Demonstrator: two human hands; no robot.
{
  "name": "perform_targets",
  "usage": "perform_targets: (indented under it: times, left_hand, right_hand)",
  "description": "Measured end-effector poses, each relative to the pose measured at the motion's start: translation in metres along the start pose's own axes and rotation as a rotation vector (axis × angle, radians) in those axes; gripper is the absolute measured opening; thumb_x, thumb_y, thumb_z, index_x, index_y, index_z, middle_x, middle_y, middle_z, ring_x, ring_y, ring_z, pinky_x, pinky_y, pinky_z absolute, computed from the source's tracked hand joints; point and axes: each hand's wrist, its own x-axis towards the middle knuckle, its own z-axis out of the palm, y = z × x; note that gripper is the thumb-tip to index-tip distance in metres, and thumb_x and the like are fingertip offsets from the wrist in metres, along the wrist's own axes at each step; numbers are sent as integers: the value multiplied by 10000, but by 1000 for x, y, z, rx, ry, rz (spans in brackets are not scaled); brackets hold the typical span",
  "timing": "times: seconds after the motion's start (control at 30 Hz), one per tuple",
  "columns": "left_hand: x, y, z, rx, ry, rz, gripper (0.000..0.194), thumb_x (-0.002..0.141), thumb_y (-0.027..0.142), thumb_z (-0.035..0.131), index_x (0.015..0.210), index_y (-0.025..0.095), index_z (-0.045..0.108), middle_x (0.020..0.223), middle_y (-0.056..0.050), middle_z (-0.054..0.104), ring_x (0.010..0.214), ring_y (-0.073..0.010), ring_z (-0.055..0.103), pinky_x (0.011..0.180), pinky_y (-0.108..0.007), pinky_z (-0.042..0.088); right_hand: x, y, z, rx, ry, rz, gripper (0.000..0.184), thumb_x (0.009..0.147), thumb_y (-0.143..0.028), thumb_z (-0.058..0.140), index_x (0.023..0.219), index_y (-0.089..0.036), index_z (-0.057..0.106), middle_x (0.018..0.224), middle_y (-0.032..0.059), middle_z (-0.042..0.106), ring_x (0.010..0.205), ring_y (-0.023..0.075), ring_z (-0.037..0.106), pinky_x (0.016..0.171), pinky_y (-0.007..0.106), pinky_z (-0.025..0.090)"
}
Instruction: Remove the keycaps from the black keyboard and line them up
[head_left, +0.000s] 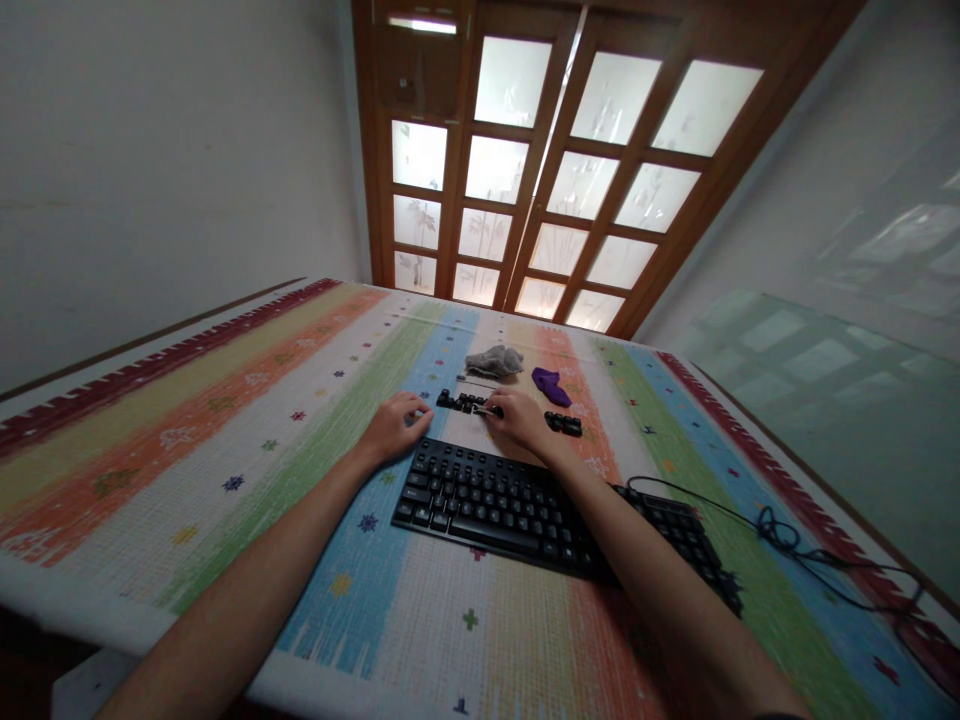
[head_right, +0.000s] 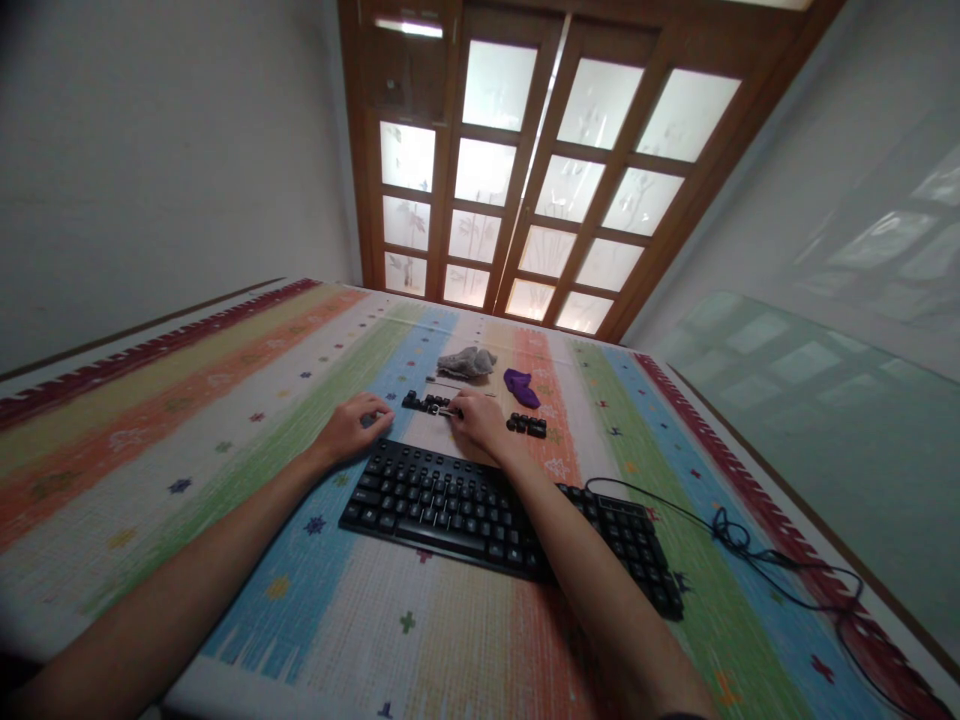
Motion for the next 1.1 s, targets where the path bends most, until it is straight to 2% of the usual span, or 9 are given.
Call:
perform_targets:
  times: [0.33, 0.57, 1.1]
  left_hand:
    - [0, -1, 0, -10, -1, 15, 205, 878, 286, 533, 755, 184, 662, 825, -51, 681, 836, -199, 619, 815, -343, 484]
    - [0, 1, -1, -9, -6, 3, 211, 874, 294, 529, 754, 185, 665, 814, -47, 677, 818, -194, 612, 812, -340, 481]
    - [1, 1, -1, -9, -32, -8, 189, 873, 271, 548, 757, 184, 670, 832, -52, 684, 838, -199, 616, 837, -347, 487]
  right_hand:
    - [0, 1, 1, 27, 30, 10, 142, 789, -167, 646, 928, -172, 674, 922, 69, 703, 835, 210, 611, 718, 276, 412]
    - [1, -2, 1, 21, 14, 17, 64, 797, -180, 642, 838, -170, 690, 896, 74, 701, 837, 207, 617, 706, 269, 406]
    - [2, -2, -5, -25, -24, 24, 154, 821, -206, 615, 909, -166, 735, 959, 94, 717, 889, 224, 637, 752, 284, 431]
